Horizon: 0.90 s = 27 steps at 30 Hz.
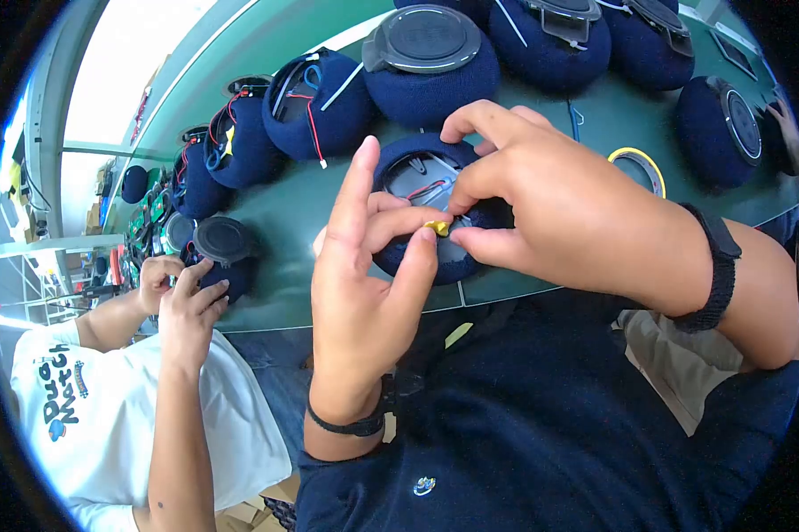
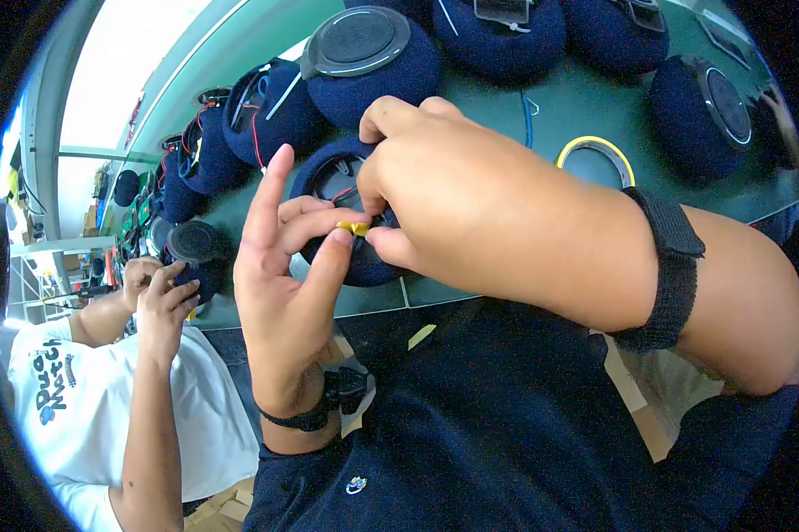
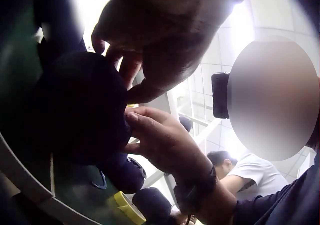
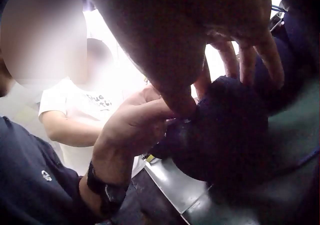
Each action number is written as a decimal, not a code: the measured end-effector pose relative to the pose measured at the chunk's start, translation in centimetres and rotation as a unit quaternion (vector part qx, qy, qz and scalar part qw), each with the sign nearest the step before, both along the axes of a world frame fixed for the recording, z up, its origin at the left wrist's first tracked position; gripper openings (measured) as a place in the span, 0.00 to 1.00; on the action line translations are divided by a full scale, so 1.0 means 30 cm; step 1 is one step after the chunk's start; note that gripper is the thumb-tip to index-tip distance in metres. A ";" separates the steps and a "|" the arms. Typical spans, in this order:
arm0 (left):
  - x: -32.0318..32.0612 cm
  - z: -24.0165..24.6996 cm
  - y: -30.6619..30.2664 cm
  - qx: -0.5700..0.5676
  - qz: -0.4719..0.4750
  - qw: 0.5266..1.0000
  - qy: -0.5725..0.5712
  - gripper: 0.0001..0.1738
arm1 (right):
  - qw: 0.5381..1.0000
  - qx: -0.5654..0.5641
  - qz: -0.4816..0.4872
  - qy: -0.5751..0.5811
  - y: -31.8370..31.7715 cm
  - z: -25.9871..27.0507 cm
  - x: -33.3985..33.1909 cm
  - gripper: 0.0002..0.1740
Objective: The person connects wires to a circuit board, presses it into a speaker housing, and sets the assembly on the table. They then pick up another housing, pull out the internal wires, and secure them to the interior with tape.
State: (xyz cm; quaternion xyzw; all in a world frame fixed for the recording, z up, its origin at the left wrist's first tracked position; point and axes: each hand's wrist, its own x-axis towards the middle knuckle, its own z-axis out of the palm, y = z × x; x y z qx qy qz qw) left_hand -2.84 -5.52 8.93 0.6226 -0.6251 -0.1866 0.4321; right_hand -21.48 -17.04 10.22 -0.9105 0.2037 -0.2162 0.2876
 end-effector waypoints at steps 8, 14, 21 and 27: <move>-0.036 -0.016 0.015 -0.015 0.031 0.996 0.084 0.42 | 0.999 -0.010 -0.021 -0.033 0.007 -0.022 0.016 0.12; -0.031 -0.081 0.027 -0.078 0.062 0.994 0.043 0.42 | 0.994 -0.021 -0.038 -0.098 0.028 -0.074 0.017 0.11; -0.027 -0.084 0.022 -0.087 0.054 0.995 0.002 0.47 | 0.996 0.033 -0.052 -0.065 0.041 -0.031 0.018 0.10; -0.010 -0.068 0.033 -0.119 0.017 0.990 0.079 0.46 | 0.998 -0.020 -0.003 -0.060 0.026 -0.037 -0.009 0.16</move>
